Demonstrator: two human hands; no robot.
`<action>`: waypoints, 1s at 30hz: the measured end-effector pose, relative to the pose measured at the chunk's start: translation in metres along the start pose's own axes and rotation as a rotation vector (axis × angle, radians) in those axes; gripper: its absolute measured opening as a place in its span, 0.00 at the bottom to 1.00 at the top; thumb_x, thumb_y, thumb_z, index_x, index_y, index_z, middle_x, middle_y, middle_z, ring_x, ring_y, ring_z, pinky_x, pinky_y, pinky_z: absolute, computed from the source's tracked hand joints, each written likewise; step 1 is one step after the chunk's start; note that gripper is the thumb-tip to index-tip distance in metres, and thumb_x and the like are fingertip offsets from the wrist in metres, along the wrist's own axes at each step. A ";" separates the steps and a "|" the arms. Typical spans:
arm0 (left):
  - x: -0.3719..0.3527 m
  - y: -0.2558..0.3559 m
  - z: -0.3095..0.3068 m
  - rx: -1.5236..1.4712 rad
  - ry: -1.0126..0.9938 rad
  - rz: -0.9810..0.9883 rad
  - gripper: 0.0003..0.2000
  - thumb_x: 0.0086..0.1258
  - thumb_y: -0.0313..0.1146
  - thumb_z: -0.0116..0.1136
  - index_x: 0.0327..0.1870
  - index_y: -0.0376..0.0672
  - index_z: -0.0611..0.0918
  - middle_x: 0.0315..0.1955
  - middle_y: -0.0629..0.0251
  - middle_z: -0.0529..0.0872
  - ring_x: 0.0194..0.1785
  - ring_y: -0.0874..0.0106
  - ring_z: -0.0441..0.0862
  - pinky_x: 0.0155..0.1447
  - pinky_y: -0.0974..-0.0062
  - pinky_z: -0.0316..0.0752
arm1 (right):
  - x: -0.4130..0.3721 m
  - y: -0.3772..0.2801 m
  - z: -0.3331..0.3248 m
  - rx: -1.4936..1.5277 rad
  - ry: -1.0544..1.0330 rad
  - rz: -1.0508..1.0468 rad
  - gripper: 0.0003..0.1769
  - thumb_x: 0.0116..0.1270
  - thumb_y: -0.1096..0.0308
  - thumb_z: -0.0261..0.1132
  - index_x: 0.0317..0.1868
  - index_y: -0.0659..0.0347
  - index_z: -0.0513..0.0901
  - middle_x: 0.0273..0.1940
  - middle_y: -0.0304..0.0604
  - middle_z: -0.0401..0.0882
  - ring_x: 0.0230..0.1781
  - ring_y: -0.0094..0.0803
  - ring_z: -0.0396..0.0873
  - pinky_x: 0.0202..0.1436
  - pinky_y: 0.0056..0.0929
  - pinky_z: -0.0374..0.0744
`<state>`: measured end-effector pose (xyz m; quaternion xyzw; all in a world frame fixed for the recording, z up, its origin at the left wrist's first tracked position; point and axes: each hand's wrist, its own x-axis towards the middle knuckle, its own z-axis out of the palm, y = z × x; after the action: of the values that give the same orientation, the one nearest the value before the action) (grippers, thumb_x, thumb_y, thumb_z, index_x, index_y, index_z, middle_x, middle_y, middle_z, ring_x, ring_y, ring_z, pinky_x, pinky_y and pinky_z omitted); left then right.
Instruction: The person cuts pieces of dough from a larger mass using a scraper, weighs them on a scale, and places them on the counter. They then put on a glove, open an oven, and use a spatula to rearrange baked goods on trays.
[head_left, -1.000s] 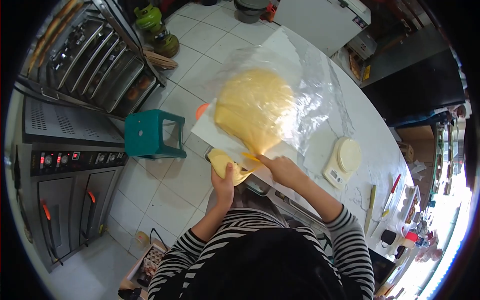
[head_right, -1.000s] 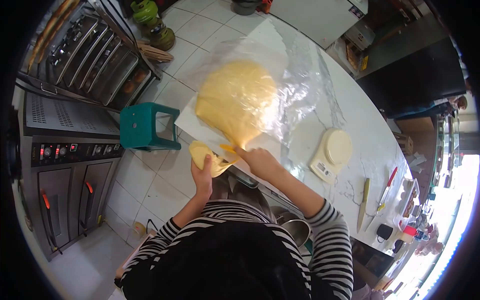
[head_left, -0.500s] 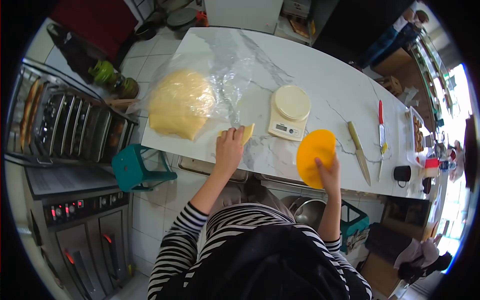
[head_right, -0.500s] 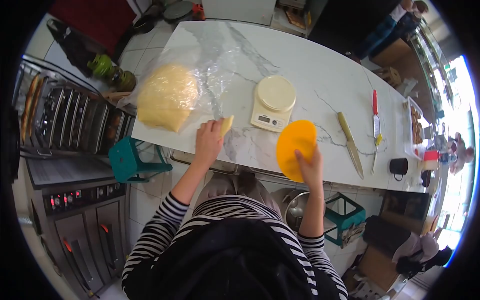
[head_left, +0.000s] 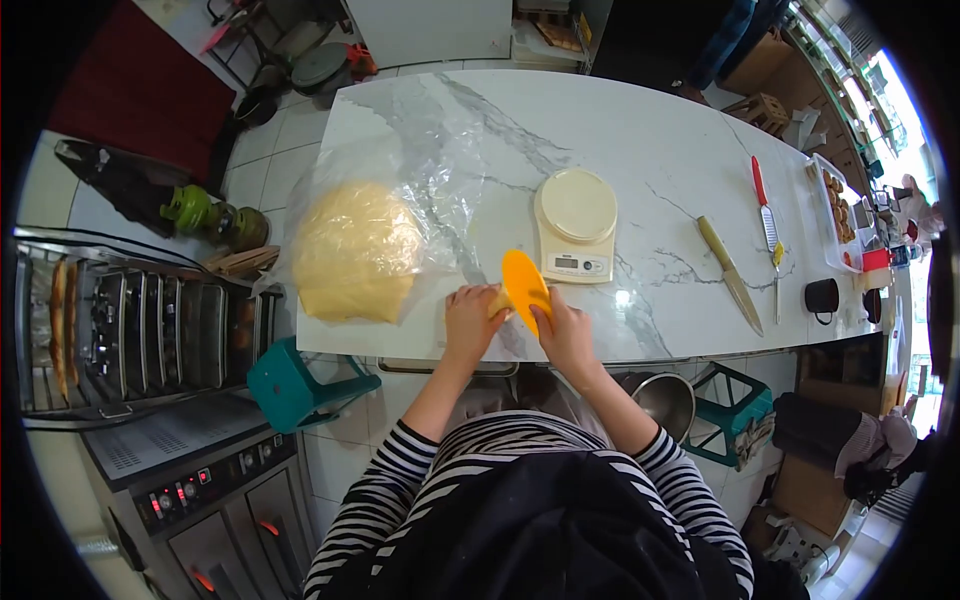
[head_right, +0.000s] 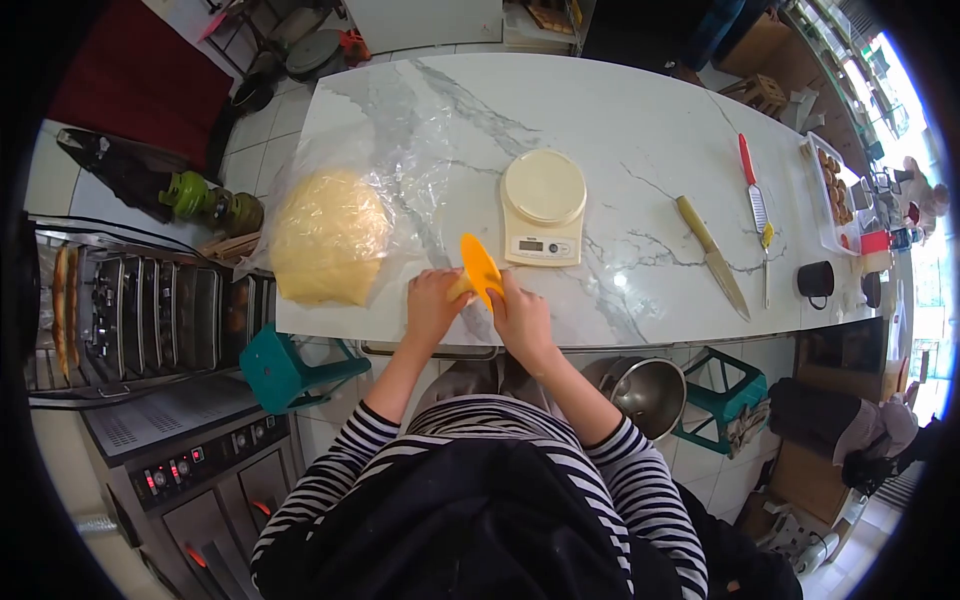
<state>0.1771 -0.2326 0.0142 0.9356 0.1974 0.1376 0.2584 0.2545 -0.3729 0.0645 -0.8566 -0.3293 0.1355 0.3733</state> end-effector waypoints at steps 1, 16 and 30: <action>-0.002 0.000 0.000 0.005 0.015 -0.003 0.19 0.46 0.36 0.65 0.41 0.42 0.80 0.39 0.65 0.81 0.47 0.66 0.74 0.51 0.67 0.64 | 0.003 -0.003 0.008 -0.045 0.026 -0.022 0.09 0.60 0.69 0.57 0.38 0.62 0.68 0.25 0.53 0.78 0.25 0.51 0.76 0.25 0.46 0.72; -0.008 -0.014 -0.007 -0.246 0.013 -0.124 0.13 0.49 0.33 0.62 0.37 0.44 0.81 0.35 0.66 0.82 0.44 0.64 0.74 0.49 0.66 0.63 | 0.057 -0.021 0.028 -0.187 -0.271 -0.082 0.14 0.54 0.77 0.54 0.42 0.61 0.65 0.25 0.55 0.75 0.27 0.54 0.75 0.29 0.46 0.72; 0.042 0.016 0.006 -0.010 -0.141 0.014 0.25 0.40 0.38 0.68 0.45 0.50 0.78 0.41 0.66 0.78 0.48 0.64 0.72 0.51 0.62 0.64 | -0.008 0.048 -0.098 0.170 0.036 0.168 0.15 0.56 0.73 0.62 0.44 0.68 0.72 0.32 0.52 0.80 0.32 0.39 0.81 0.37 0.28 0.77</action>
<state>0.2211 -0.2297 0.0242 0.9430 0.1716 0.0741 0.2754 0.3173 -0.4564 0.0967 -0.8488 -0.2369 0.1785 0.4376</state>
